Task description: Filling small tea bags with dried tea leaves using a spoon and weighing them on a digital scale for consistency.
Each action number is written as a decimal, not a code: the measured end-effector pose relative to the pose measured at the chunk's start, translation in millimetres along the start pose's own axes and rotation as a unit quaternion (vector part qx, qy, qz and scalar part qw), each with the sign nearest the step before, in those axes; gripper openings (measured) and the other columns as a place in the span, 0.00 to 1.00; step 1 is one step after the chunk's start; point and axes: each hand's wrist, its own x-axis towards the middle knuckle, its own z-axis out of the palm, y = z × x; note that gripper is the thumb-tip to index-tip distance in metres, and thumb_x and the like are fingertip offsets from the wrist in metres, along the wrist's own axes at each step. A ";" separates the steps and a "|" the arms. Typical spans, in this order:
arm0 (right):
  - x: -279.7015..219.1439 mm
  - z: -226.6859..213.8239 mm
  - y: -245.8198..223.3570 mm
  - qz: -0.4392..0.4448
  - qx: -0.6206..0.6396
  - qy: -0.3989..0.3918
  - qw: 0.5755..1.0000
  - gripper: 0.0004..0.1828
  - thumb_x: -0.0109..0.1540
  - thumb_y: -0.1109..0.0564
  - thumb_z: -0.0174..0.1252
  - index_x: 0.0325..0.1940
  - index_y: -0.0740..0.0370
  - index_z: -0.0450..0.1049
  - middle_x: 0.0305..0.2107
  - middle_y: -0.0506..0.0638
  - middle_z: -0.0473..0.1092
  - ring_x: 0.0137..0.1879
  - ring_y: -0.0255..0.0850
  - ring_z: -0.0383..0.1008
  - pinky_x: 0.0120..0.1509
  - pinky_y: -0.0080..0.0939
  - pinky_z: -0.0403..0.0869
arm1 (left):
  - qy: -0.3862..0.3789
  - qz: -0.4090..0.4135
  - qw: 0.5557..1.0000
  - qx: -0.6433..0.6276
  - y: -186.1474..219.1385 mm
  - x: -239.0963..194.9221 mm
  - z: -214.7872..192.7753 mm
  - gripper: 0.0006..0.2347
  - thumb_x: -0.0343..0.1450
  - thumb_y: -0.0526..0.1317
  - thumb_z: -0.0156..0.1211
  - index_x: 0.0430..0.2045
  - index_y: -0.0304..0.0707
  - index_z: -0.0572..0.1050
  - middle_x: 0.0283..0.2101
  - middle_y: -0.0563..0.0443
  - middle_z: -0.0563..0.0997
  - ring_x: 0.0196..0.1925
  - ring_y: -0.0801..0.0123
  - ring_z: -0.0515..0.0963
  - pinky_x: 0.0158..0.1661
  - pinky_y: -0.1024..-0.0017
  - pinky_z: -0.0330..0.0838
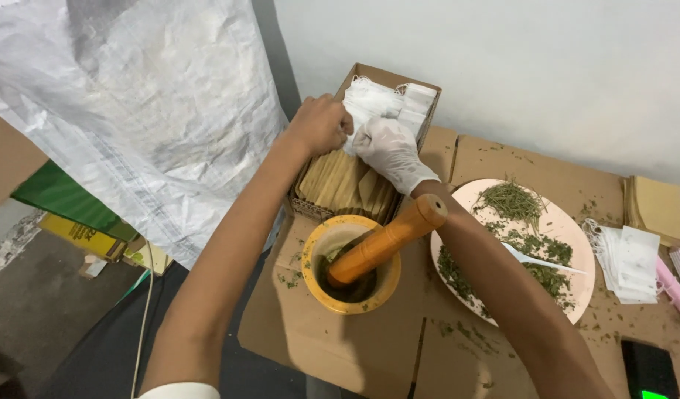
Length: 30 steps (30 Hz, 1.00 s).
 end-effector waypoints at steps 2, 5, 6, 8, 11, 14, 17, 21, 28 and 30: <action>-4.5 -12.4 -4.4 -0.003 0.008 -0.001 1.000 0.16 0.64 0.40 0.55 0.36 0.48 0.83 0.28 0.45 0.82 0.48 0.51 0.86 0.54 0.53 0.80 | -0.011 -0.006 1.000 0.025 -2.9 1.7 8.4 0.05 0.67 0.37 0.71 0.34 0.51 0.88 0.35 0.52 0.86 0.48 0.55 0.83 0.56 0.53 0.74; 2.4 -10.8 10.4 -0.014 0.031 0.009 0.999 0.13 0.62 0.40 0.58 0.40 0.43 0.84 0.31 0.46 0.83 0.46 0.49 0.85 0.53 0.51 0.80 | -0.013 -0.016 0.999 0.046 -11.1 3.5 18.9 0.05 0.68 0.39 0.70 0.34 0.53 0.88 0.35 0.53 0.87 0.48 0.56 0.84 0.56 0.54 0.75; 5.3 -7.4 20.6 -0.019 0.047 0.021 0.999 0.13 0.61 0.41 0.60 0.44 0.39 0.86 0.33 0.46 0.83 0.46 0.48 0.85 0.53 0.50 0.81 | -0.006 -0.019 0.999 0.042 -12.8 4.7 22.9 0.06 0.68 0.39 0.69 0.35 0.54 0.88 0.36 0.54 0.87 0.47 0.56 0.85 0.55 0.54 0.76; -4.5 -22.4 24.4 -0.029 0.088 0.047 0.995 0.13 0.61 0.42 0.63 0.48 0.39 0.85 0.33 0.41 0.82 0.43 0.40 0.84 0.51 0.44 0.80 | 0.008 -0.010 0.999 0.031 -6.9 -2.7 9.6 0.08 0.70 0.38 0.67 0.40 0.52 0.88 0.39 0.50 0.87 0.49 0.53 0.85 0.56 0.52 0.77; -28.1 -45.9 29.5 -0.057 0.146 0.129 0.979 0.12 0.61 0.44 0.68 0.49 0.38 0.85 0.32 0.35 0.81 0.39 0.32 0.81 0.47 0.37 0.78 | 0.059 0.016 0.998 -0.006 -7.6 0.4 -5.1 0.12 0.72 0.37 0.63 0.49 0.46 0.86 0.46 0.42 0.88 0.54 0.46 0.85 0.57 0.48 0.77; -74.8 -84.0 27.0 -0.115 0.161 0.213 0.957 0.09 0.64 0.53 0.68 0.49 0.46 0.85 0.30 0.39 0.77 0.35 0.35 0.76 0.45 0.38 0.75 | 0.167 0.112 0.978 -0.048 16.8 2.8 -45.3 0.12 0.76 0.36 0.59 0.52 0.39 0.84 0.49 0.38 0.87 0.54 0.41 0.83 0.54 0.47 0.75; -126.9 -124.0 26.5 -0.150 0.155 0.226 0.950 0.09 0.68 0.60 0.62 0.51 0.58 0.84 0.35 0.46 0.78 0.36 0.39 0.75 0.47 0.41 0.74 | 0.271 0.206 0.936 -0.089 72.2 -18.3 -110.8 0.11 0.80 0.33 0.58 0.55 0.33 0.81 0.54 0.36 0.86 0.56 0.40 0.82 0.56 0.50 0.71; -192.9 -153.5 52.3 -0.140 0.151 0.180 0.962 0.09 0.71 0.60 0.63 0.53 0.62 0.83 0.43 0.52 0.83 0.38 0.39 0.78 0.40 0.39 0.74 | 0.311 0.279 0.902 -0.104 174.2 -93.7 -191.1 0.13 0.93 0.32 0.51 0.73 0.26 0.70 0.75 0.29 0.75 0.79 0.30 0.74 0.74 0.41 0.69; -306.0 -152.4 103.6 -0.240 0.083 0.160 0.954 0.16 0.68 0.65 0.68 0.60 0.63 0.77 0.41 0.56 0.78 0.45 0.47 0.78 0.50 0.46 0.79 | -0.017 0.109 0.994 -0.011 324.7 -169.3 -194.9 0.15 0.77 0.44 0.53 0.22 0.51 0.85 0.13 0.52 0.83 0.09 0.69 0.83 0.08 0.73 0.73; -330.4 -142.5 131.2 -0.154 0.007 0.183 0.971 0.05 0.67 0.54 0.68 0.39 0.53 0.81 0.45 0.48 0.79 0.46 0.49 0.80 0.49 0.52 0.77 | 0.229 0.334 0.886 -0.225 341.8 -201.0 -158.1 0.06 0.75 0.35 0.77 0.43 0.40 0.86 0.41 0.52 0.92 0.47 0.64 0.90 0.57 0.54 0.82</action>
